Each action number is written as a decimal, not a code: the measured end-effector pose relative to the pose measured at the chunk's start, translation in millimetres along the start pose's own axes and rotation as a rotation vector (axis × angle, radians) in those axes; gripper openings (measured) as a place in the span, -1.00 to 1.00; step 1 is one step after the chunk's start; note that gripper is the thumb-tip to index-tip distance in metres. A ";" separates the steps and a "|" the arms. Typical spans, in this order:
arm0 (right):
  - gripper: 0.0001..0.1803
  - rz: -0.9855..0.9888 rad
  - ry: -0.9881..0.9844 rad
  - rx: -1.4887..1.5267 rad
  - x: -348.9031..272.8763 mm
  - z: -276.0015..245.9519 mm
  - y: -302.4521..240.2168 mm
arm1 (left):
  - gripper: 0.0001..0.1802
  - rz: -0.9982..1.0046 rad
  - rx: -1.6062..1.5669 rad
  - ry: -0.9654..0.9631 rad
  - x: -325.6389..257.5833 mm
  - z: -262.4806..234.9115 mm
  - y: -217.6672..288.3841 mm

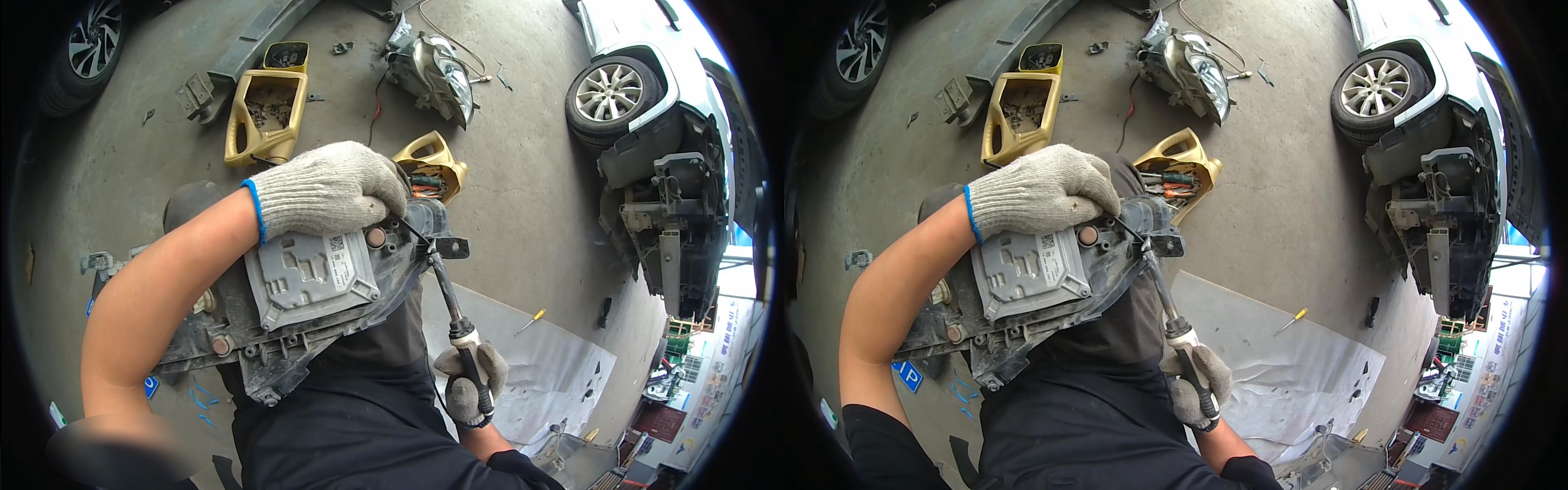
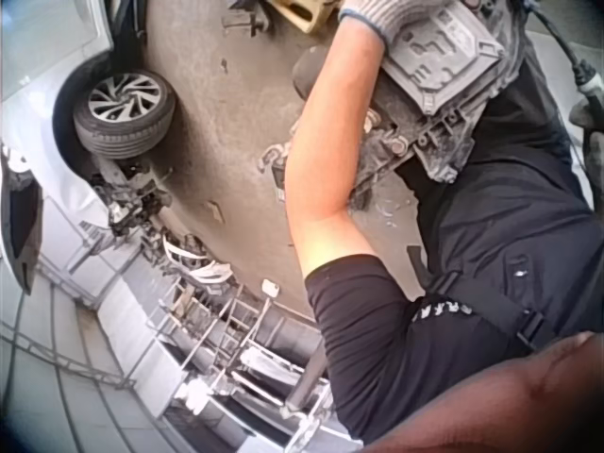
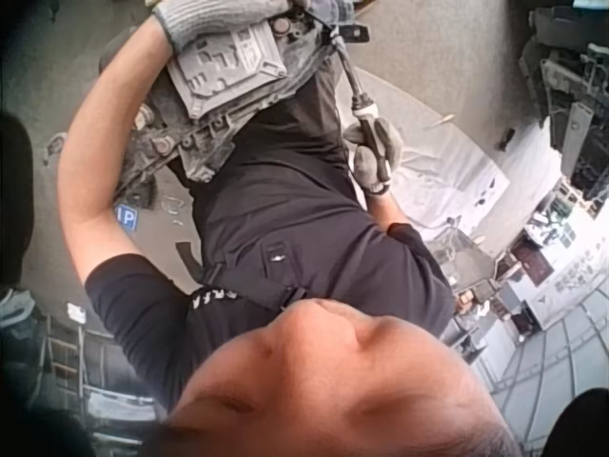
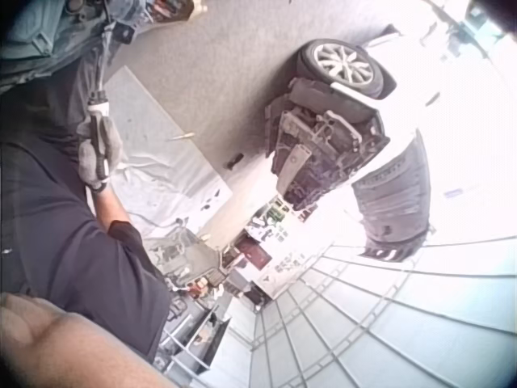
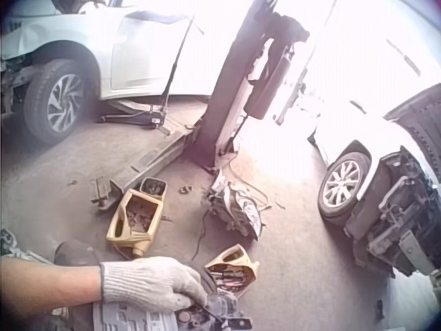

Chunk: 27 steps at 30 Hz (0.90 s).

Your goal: The person is sitting on the floor in a garage, using a soldering iron to work on a car part held in their lap. They are wearing gloves and carefully applying the soldering iron to specific areas of the component.

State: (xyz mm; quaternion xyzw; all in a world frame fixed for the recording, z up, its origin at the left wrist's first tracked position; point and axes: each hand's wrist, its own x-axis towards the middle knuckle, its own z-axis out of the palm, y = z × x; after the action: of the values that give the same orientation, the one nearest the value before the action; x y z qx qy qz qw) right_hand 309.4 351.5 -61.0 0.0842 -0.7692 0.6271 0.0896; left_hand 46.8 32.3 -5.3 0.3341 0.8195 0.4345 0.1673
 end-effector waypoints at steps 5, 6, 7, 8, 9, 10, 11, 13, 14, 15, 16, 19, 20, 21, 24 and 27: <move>-0.17 -0.017 -0.023 0.013 0.0 -0.9 3.0 | -0.72 -0.001 -0.005 0.002 -0.1 0.9 -2.3; -0.17 -0.018 -0.024 0.004 -0.5 -1.2 3.4 | -0.72 -0.004 -0.005 0.001 0.0 1.0 -2.2; -0.17 -0.017 -0.027 0.008 -0.9 -1.5 3.7 | -0.72 -0.007 -0.004 0.000 0.1 0.8 -1.8; -0.17 -0.017 -0.029 0.011 -0.5 -1.5 3.4 | -0.72 -0.010 -0.004 -0.001 0.2 0.7 -1.4; -0.17 -0.016 -0.032 0.014 -0.1 -1.4 3.1 | -0.72 -0.010 -0.003 -0.003 0.3 0.6 -1.2; -0.18 -0.022 -0.040 0.005 0.5 -2.0 3.0 | -0.72 -0.009 -0.002 -0.005 0.4 0.5 -1.1; -0.18 -0.027 -0.050 -0.003 1.1 -3.1 3.1 | -0.72 -0.010 -0.001 -0.007 0.2 0.5 -1.1; -0.18 -0.023 -0.054 -0.014 0.4 -4.0 3.8 | -0.71 -0.018 -0.005 -0.004 0.0 1.1 -1.5; -0.18 -0.013 -0.049 -0.016 -0.7 -4.0 4.2 | -0.71 -0.021 -0.006 -0.002 0.0 1.2 -1.6; -0.18 -0.003 -0.044 -0.019 -1.6 -4.2 4.7 | -0.71 -0.021 -0.006 -0.003 -0.1 1.1 -1.5; -0.24 -0.019 -0.036 0.010 -1.8 -4.6 5.9 | -0.71 -0.022 -0.005 -0.004 -0.2 0.8 -1.1; -0.35 -0.047 -0.022 0.070 1.8 -3.1 5.8 | -0.70 -0.025 -0.006 -0.010 0.6 0.4 0.1; -0.35 -0.043 -0.027 0.074 2.5 -3.0 4.8 | -0.70 -0.029 -0.007 -0.012 0.5 0.3 0.2; -0.35 -0.039 -0.032 0.077 3.0 -2.9 3.9 | -0.70 -0.026 -0.009 -0.012 0.2 -0.1 0.3; -0.35 -0.037 -0.032 0.084 3.7 -2.0 2.5 | -0.70 -0.017 -0.015 -0.014 0.0 -0.8 0.6; -0.35 -0.038 -0.024 0.087 4.3 -0.7 1.8 | -0.70 -0.016 -0.021 -0.014 0.2 -0.6 0.5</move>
State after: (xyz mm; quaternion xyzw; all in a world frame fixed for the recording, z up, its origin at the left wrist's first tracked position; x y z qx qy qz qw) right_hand 304.8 352.5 -61.6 0.1100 -0.7406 0.6570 0.0886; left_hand 46.5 32.3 -4.5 0.3286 0.8164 0.4395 0.1799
